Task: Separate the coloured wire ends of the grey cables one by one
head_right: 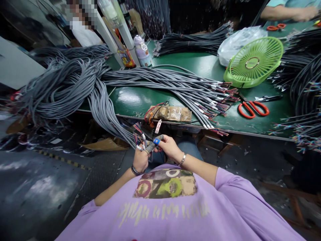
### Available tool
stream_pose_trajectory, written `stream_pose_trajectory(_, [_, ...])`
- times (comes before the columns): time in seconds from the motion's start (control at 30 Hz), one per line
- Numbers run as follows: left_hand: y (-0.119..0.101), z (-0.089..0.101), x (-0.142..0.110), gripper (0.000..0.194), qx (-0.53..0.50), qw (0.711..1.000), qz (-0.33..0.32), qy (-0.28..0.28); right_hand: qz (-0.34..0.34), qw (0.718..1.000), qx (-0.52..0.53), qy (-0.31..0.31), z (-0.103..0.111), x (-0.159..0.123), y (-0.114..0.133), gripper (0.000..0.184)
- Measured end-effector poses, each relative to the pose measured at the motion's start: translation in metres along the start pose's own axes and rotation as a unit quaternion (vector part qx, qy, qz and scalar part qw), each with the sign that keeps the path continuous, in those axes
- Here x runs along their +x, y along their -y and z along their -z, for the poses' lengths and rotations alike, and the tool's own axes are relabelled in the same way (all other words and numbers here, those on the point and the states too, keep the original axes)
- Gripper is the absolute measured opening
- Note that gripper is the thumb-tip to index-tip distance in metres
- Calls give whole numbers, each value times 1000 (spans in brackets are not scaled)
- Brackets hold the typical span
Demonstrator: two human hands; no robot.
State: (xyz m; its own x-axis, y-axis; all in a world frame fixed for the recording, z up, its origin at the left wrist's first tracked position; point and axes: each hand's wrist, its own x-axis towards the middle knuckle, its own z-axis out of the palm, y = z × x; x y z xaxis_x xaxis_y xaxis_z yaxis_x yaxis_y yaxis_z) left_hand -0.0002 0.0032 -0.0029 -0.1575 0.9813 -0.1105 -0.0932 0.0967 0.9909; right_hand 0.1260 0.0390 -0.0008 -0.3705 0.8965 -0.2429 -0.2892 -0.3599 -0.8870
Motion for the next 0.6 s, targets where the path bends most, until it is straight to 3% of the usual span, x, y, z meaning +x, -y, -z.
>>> stream_pose_trajectory(0.17, [0,6,1,23,2,1000,-6,-14,-44,996,-35,71,10,-8,8,38])
stream_pose_trajectory(0.37, [-6,12,4,28,10,1000,-20,8,-73,996,46,1,35,-2,3,30])
stream_pose_trajectory(0.5, [-19,12,9,29,-36,995,24,86,-78,993,85,-17,42,13,12,33])
stream_pose_trajectory(0.6, [-27,9,16,26,-82,985,57,144,-106,989,100,3,37,27,27,44])
